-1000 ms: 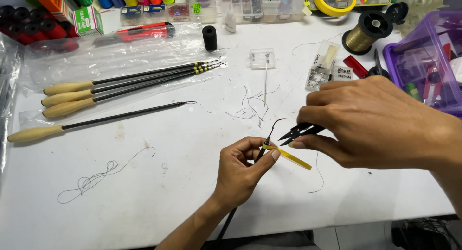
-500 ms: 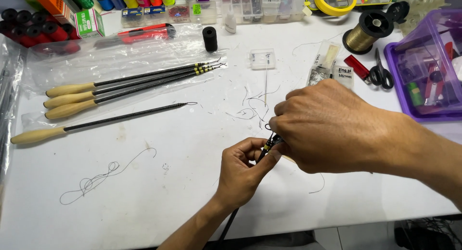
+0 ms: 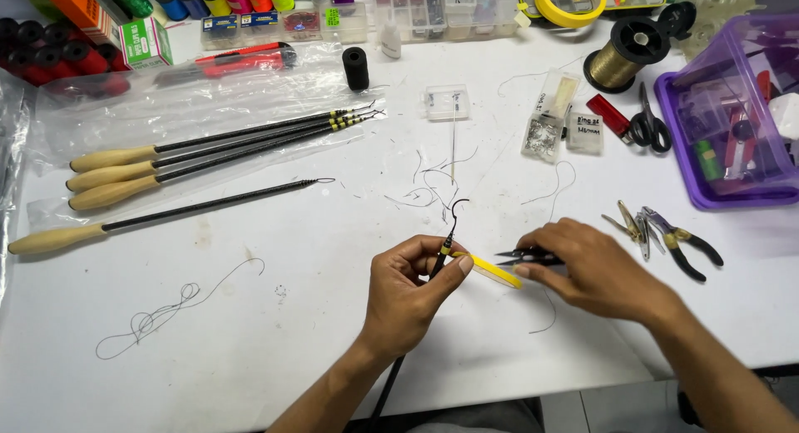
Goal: The person wraps yellow tape around the tips of two fishing rods, using pliers to cut the tape and trim excess. The person handles the rods one at a time, secures the tape, and places the finished rod aside before starting the second.
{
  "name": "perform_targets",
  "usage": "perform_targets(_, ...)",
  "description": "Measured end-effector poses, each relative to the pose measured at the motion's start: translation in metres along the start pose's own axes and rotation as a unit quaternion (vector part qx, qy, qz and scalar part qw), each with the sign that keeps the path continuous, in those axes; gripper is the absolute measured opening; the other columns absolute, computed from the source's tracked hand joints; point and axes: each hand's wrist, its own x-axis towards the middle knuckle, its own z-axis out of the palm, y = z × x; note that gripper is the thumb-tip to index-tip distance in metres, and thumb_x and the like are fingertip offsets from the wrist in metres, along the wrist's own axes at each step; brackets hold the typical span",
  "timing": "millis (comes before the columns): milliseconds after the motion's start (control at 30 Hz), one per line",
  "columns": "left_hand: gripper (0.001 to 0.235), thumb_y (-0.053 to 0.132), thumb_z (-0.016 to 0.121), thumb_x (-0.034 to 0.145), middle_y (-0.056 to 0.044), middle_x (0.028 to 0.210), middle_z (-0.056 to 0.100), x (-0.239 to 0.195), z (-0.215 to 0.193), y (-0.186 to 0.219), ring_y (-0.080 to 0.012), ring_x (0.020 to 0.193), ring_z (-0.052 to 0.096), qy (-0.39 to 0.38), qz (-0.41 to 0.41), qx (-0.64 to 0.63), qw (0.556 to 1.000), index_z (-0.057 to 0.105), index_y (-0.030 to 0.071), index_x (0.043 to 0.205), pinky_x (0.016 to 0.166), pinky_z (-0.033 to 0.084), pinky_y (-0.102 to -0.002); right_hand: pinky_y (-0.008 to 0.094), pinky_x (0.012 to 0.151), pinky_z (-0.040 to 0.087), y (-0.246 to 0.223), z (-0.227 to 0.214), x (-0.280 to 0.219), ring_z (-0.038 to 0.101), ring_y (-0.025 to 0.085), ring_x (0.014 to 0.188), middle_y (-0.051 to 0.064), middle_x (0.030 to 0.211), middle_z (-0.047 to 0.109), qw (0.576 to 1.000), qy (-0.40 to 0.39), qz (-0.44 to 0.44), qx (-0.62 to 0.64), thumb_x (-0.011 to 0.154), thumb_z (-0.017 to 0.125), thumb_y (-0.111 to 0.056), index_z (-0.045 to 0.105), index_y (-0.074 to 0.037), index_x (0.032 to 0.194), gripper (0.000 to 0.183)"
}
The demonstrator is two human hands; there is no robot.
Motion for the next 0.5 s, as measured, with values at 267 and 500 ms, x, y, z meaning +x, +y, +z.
perform_targets(267,0.011,0.016,0.08,0.088,0.008,0.057,0.043,0.003,0.001,-0.004,-0.0041,0.055,0.032,-0.001,0.004,0.0,1.0,0.078,0.006,0.092,0.053,0.028,-0.021,0.04,0.099,0.048,-0.036,-0.002,-0.006,0.069,0.022,0.115,0.006,0.122,0.075,0.941,0.105,-0.195,0.255,0.1,0.046,-0.049,0.066,-0.009,0.128,0.052)
perform_targets(500,0.031,0.025,0.065,0.096,0.004,0.048,0.045,0.001,-0.003,0.006,-0.007,0.037,0.03,-0.028,0.004,-0.062,0.998,0.057,0.004,0.117,0.03,0.027,-0.023,0.023,0.048,0.044,-0.062,0.003,-0.002,0.048,0.011,0.05,0.002,0.069,0.048,0.851,-0.013,-0.169,0.497,0.108,0.045,-0.028,0.056,-0.005,0.096,0.028)
